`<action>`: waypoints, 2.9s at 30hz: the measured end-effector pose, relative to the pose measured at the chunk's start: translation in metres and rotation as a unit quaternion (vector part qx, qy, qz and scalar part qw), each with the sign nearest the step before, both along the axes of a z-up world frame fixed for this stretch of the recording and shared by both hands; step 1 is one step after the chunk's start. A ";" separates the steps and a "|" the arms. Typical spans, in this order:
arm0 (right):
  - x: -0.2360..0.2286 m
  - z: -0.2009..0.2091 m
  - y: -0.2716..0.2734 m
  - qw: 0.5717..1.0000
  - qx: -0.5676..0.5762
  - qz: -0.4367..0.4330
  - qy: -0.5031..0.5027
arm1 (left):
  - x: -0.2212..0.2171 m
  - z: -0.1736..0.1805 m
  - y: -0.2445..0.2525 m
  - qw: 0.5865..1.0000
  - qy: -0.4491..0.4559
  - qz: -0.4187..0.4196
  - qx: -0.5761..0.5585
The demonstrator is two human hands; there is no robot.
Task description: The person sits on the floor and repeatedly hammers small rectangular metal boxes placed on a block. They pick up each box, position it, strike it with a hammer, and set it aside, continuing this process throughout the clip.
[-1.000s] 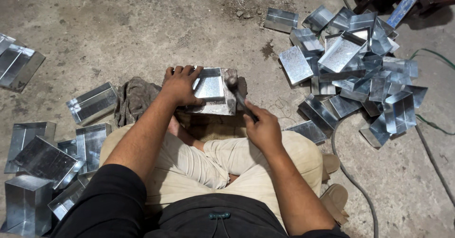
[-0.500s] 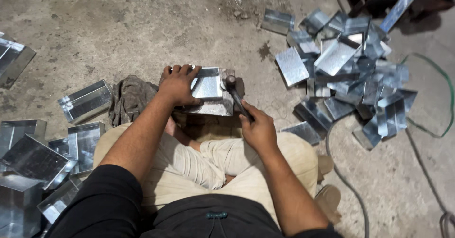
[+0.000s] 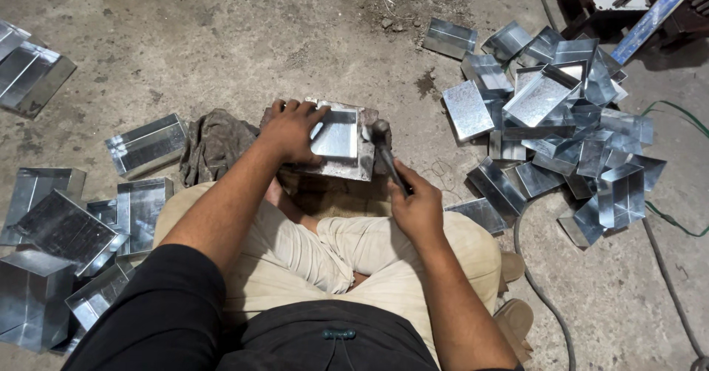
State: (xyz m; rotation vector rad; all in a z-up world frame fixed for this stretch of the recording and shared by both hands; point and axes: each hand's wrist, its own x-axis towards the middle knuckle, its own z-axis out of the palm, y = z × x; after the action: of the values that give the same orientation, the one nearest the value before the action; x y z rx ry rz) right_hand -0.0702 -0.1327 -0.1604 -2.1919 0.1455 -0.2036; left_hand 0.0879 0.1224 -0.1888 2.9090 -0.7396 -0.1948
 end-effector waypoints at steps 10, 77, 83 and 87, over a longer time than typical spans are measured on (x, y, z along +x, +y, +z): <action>0.024 -0.012 -0.004 0.969 0.023 0.016 -0.247 | -0.014 -0.007 -0.002 1.000 -0.013 -0.027 -0.009; 0.024 -0.091 -0.021 0.934 0.312 -0.051 0.168 | 0.004 0.004 -0.004 0.967 0.173 0.181 -0.040; 0.024 -0.089 -0.020 0.924 0.331 -0.064 0.179 | 0.021 -0.046 -0.010 0.966 0.069 0.241 -0.058; 0.023 -0.085 -0.019 0.930 0.320 -0.061 0.170 | 0.007 -0.037 -0.002 0.959 0.018 0.224 -0.174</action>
State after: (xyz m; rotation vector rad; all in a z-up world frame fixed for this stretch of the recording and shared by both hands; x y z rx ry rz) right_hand -0.0469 -0.1518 -0.2457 -1.5459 0.4749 0.1466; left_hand 0.0944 0.1200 -0.2263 2.6333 -0.0782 -0.0599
